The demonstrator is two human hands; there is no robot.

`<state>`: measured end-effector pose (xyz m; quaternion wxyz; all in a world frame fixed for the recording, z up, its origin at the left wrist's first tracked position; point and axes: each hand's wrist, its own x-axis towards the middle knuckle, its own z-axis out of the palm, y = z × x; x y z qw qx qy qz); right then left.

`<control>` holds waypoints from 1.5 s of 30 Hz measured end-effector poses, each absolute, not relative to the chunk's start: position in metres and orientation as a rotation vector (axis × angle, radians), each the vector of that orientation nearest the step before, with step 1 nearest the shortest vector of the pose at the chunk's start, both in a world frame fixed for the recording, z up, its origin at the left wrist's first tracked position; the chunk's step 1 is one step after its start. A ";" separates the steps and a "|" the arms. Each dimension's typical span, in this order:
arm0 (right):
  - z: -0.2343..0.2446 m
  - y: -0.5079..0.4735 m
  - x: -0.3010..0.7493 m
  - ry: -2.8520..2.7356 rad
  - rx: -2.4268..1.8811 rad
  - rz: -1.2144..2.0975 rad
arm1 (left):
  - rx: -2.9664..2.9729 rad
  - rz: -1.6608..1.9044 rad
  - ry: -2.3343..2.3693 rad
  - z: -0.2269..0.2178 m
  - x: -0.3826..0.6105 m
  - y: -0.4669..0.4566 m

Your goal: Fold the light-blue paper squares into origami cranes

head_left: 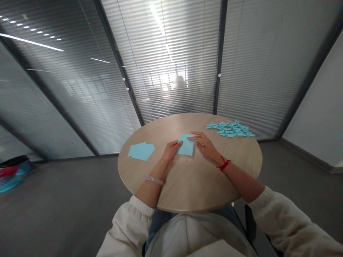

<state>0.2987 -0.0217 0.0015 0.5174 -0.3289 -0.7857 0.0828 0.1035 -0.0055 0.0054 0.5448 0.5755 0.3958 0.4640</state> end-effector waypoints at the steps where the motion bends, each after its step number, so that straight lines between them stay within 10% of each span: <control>1: 0.001 -0.021 0.299 -1.911 -0.800 0.180 | 1.329 1.119 0.934 0.007 0.103 -0.006; 45: -0.018 -0.003 0.297 -1.610 -0.977 0.831 | 1.409 0.949 0.867 0.003 0.111 -0.011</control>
